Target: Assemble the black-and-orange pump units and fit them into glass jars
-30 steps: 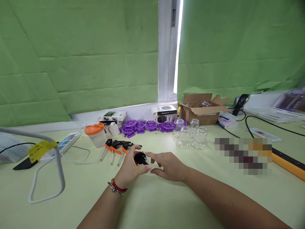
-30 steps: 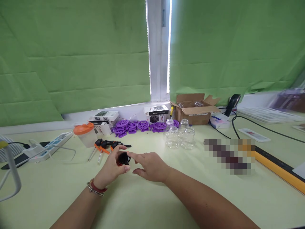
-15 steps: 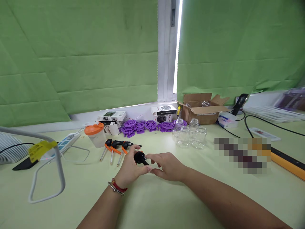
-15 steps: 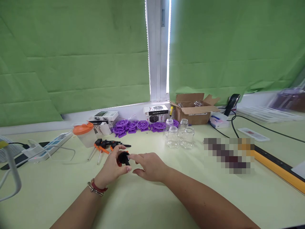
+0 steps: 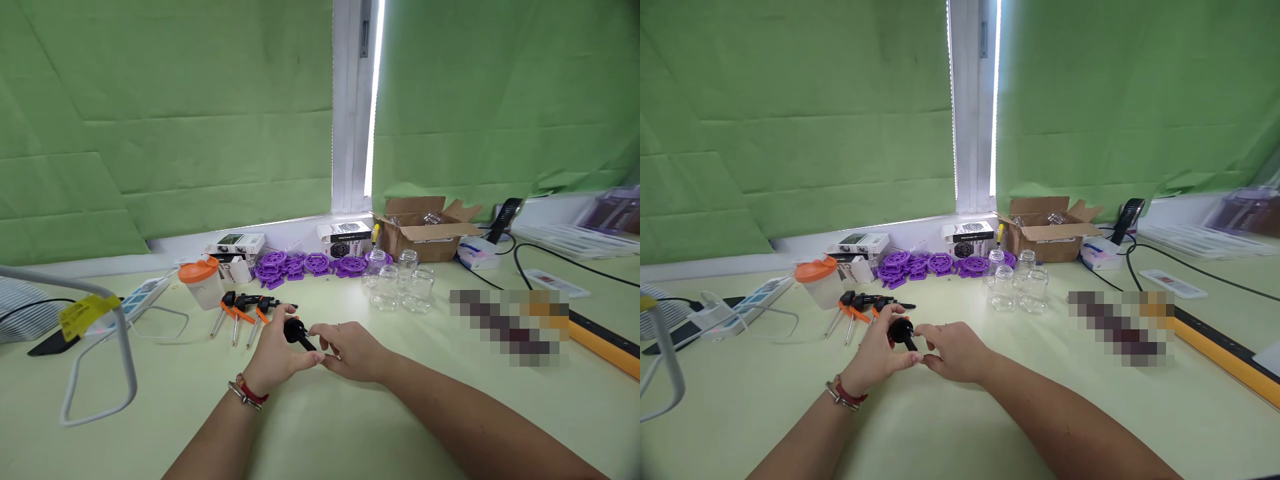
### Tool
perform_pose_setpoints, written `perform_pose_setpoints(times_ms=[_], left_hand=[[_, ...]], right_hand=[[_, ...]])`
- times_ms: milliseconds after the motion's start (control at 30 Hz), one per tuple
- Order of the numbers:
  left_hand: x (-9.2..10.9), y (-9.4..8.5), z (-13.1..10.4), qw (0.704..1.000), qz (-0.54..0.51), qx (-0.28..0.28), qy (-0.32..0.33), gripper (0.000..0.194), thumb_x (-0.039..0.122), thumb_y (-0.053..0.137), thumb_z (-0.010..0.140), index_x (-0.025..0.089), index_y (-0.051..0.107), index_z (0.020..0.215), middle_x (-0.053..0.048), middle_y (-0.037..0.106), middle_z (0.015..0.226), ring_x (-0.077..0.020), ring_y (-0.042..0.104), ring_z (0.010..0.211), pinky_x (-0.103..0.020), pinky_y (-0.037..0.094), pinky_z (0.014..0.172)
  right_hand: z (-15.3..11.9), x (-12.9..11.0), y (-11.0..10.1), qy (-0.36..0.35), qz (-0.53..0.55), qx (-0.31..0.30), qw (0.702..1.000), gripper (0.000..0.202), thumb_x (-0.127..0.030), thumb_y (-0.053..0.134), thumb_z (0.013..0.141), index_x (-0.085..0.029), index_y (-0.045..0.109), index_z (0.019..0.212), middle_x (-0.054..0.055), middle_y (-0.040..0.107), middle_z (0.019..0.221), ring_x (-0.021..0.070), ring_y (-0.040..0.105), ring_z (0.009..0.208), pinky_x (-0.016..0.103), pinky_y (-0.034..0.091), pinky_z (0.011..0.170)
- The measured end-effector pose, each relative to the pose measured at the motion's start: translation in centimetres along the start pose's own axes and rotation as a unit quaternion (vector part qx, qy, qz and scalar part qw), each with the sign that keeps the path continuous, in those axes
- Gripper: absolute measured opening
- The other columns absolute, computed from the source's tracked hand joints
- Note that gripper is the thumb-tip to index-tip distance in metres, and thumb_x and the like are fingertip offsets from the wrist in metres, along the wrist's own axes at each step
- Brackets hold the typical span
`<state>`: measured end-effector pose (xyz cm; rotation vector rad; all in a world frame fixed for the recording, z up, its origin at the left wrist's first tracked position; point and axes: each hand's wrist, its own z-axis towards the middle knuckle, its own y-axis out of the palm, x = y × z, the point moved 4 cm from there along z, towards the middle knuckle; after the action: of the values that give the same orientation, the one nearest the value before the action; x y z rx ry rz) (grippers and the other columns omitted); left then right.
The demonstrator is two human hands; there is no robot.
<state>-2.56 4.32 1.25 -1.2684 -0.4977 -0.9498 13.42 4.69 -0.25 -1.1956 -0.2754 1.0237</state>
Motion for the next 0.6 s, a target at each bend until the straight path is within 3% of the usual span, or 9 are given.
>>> perform_pose_setpoints(times_ms=[167, 300, 433, 600], left_hand=[[-0.05, 0.12, -0.01, 1.0, 0.012, -0.005, 0.002, 0.073, 0.046, 0.075, 0.051, 0.023, 0.037, 0.109, -0.001, 0.053, 0.085, -0.0198, 0.054, 0.079, -0.034, 0.043, 0.068], [-0.15, 0.1, 0.01, 1.0, 0.005, -0.003, 0.001, 0.071, 0.045, 0.075, 0.051, 0.023, 0.037, 0.108, 0.0, 0.052, 0.083, -0.0191, 0.054, 0.077, -0.033, 0.043, 0.068], [-0.13, 0.1, 0.02, 1.0, 0.015, -0.001, 0.009, 0.07, 0.046, 0.075, 0.051, 0.023, 0.039, 0.106, 0.0, 0.054, 0.083, -0.0182, 0.053, 0.074, -0.032, 0.043, 0.065], [-0.1, 0.2, 0.01, 1.0, 0.028, -0.009, 0.008, 0.07, 0.046, 0.074, 0.053, 0.022, 0.037, 0.108, 0.0, 0.054, 0.081, -0.0179, 0.052, 0.073, -0.031, 0.042, 0.064]], right_hand=[[0.06, 0.12, 0.08, 0.012, 0.012, -0.002, 1.0, 0.038, -0.026, 0.054, 0.077, -0.021, 0.045, 0.113, -0.001, 0.065, 0.081, 0.0096, 0.054, 0.054, 0.021, 0.035, 0.054], [0.12, 0.22, 0.06, 0.028, -0.012, -0.006, 1.0, 0.023, -0.025, 0.054, 0.077, -0.02, 0.052, 0.099, -0.001, 0.064, 0.075, 0.011, 0.055, 0.055, 0.022, 0.034, 0.054], [0.19, -0.09, -0.18, 0.012, 0.006, -0.006, 1.0, 0.037, -0.024, 0.053, 0.077, -0.021, 0.046, 0.113, -0.001, 0.065, 0.079, 0.0099, 0.054, 0.054, 0.022, 0.035, 0.055], [0.24, 0.08, -0.22, 0.042, -0.002, -0.018, 0.999, 0.028, -0.022, 0.053, 0.076, -0.019, 0.051, 0.104, -0.002, 0.064, 0.072, 0.011, 0.054, 0.054, 0.022, 0.034, 0.054]])
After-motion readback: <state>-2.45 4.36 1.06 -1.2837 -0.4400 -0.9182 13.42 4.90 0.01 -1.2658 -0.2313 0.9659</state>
